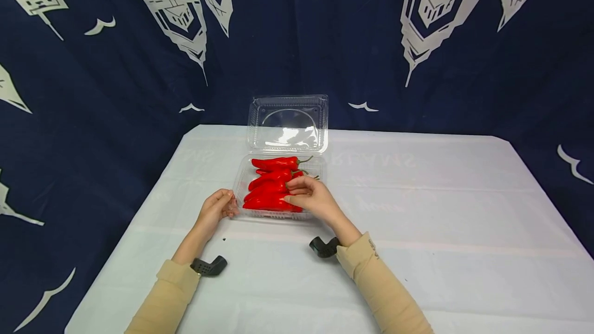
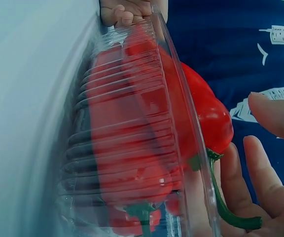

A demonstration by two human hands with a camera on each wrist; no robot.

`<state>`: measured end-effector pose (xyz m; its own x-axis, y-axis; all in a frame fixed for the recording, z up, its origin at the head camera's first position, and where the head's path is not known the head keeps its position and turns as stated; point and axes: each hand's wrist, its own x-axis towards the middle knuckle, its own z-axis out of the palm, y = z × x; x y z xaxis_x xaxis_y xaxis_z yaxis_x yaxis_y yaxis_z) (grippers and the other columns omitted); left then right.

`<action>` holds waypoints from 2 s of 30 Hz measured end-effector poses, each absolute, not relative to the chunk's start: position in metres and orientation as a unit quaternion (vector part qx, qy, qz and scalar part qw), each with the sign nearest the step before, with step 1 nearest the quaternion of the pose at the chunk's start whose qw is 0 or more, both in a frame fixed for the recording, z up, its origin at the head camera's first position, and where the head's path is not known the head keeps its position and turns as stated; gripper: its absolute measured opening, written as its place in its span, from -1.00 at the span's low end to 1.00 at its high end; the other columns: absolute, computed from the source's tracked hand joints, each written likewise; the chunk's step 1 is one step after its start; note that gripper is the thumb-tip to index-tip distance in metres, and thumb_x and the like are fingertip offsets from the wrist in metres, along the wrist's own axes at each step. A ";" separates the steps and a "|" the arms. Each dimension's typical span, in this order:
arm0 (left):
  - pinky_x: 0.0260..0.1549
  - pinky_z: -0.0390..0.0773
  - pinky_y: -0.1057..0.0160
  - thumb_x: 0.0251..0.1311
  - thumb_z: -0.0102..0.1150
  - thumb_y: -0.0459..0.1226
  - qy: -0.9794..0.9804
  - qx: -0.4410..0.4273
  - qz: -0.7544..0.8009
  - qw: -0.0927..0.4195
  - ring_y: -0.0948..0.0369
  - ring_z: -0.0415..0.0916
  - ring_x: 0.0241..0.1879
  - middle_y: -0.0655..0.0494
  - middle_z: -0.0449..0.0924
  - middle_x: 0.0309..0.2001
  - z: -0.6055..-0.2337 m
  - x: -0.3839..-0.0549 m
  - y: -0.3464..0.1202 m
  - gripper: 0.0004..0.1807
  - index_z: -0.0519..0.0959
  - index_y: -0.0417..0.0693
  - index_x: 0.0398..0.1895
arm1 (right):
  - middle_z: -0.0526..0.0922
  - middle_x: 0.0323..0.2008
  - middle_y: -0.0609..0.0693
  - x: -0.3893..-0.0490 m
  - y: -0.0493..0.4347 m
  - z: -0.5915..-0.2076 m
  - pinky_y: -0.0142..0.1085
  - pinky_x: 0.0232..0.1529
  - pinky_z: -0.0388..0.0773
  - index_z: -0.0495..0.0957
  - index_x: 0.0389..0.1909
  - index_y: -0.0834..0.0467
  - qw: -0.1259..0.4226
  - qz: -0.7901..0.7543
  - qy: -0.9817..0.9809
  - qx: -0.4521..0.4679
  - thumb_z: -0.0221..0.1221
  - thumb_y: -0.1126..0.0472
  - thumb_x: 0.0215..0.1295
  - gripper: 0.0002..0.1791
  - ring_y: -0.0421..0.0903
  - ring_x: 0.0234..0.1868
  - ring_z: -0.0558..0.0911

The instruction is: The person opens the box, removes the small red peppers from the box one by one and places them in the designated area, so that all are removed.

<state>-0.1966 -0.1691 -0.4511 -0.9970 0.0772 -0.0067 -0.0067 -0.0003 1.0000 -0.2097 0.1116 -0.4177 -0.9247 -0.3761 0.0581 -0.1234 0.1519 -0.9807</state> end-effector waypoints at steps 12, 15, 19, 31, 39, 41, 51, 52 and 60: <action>-0.51 0.49 0.37 0.41 -0.13 -0.36 0.707 0.028 0.707 0.026 0.25 0.53 -0.52 0.05 0.47 -0.50 -0.452 -0.197 -0.170 -0.82 0.40 -0.32 -0.33 | 0.53 0.02 0.25 -0.211 0.111 -0.421 -0.13 0.07 0.45 0.47 0.03 0.35 0.104 -0.614 0.760 -0.186 0.30 0.33 0.08 -0.54 0.13 0.00 0.54; -0.52 0.49 0.37 0.41 -0.14 -0.36 0.707 0.028 0.706 0.026 0.25 0.53 -0.52 0.05 0.46 -0.49 -0.452 -0.197 -0.170 -0.82 0.40 -0.32 -0.32 | 0.53 0.02 0.26 -0.211 0.111 -0.421 -0.08 0.10 0.43 0.46 0.03 0.36 0.107 -0.614 0.758 -0.192 0.31 0.36 0.06 -0.53 0.14 0.01 0.54; -0.51 0.49 0.37 0.41 -0.14 -0.36 0.708 0.028 0.705 0.027 0.26 0.53 -0.52 0.05 0.46 -0.49 -0.452 -0.197 -0.169 -0.82 0.40 -0.33 -0.32 | 0.53 0.02 0.26 -0.212 0.111 -0.423 -0.07 0.11 0.42 0.46 0.03 0.37 0.109 -0.609 0.761 -0.195 0.33 0.38 0.02 -0.50 0.14 0.01 0.54; -0.51 0.49 0.38 0.41 -0.10 -0.30 0.707 0.028 0.706 0.024 0.26 0.55 -0.52 0.06 0.48 -0.50 -0.466 -0.205 -0.173 -0.78 0.41 -0.31 -0.32 | 0.54 0.00 0.21 -0.211 0.111 -0.423 -0.12 0.07 0.46 0.47 0.01 0.35 0.110 -0.581 0.780 -0.207 0.35 0.43 -0.03 -0.49 0.11 -0.01 0.56; -0.54 0.48 0.38 0.38 -0.06 -0.25 0.708 0.036 0.705 0.014 0.23 0.52 -0.53 0.04 0.49 -0.50 -0.479 -0.210 -0.176 -0.78 0.41 -0.25 -0.33 | 0.54 0.00 0.20 -0.211 0.111 -0.422 -0.17 0.02 0.50 0.49 0.00 0.34 0.115 -0.573 0.786 -0.201 0.35 0.44 -0.04 -0.50 0.11 -0.02 0.58; -0.54 0.48 0.37 0.39 -0.06 -0.24 0.708 0.036 0.705 0.014 0.23 0.52 -0.53 0.03 0.49 -0.51 -0.479 -0.209 -0.176 -0.77 0.41 -0.26 -0.33 | 0.55 0.00 0.20 -0.210 0.111 -0.422 -0.20 -0.02 0.52 0.51 -0.01 0.34 0.117 -0.571 0.790 -0.193 0.34 0.44 -0.04 -0.52 0.11 -0.02 0.59; -0.56 0.47 0.39 0.37 -0.04 -0.25 0.704 0.036 0.709 0.011 0.25 0.48 -0.55 0.06 0.49 -0.52 -0.480 -0.210 -0.175 -0.79 0.42 -0.23 -0.34 | 0.56 0.01 0.17 -0.210 0.111 -0.423 -0.22 -0.06 0.55 0.54 -0.01 0.29 0.108 -0.559 0.801 -0.183 0.33 0.37 0.00 -0.55 0.08 -0.04 0.61; -0.56 0.47 0.39 0.37 -0.04 -0.25 0.703 0.036 0.710 0.010 0.25 0.48 -0.55 0.07 0.49 -0.52 -0.480 -0.210 -0.175 -0.79 0.42 -0.22 -0.35 | 0.56 0.01 0.16 -0.210 0.112 -0.423 -0.21 -0.06 0.54 0.55 0.00 0.28 0.103 -0.558 0.802 -0.185 0.33 0.36 0.00 -0.55 0.08 -0.04 0.61; -0.55 0.47 0.38 0.39 -0.06 -0.29 0.701 0.024 0.713 0.016 0.24 0.50 -0.55 0.05 0.46 -0.51 -0.479 -0.210 -0.175 -0.79 0.41 -0.27 -0.35 | 0.60 -0.05 0.04 -0.213 0.116 -0.423 -0.23 -0.18 0.55 0.59 -0.02 0.16 0.073 -0.555 0.808 -0.183 0.32 0.30 0.02 -0.58 0.02 -0.05 0.55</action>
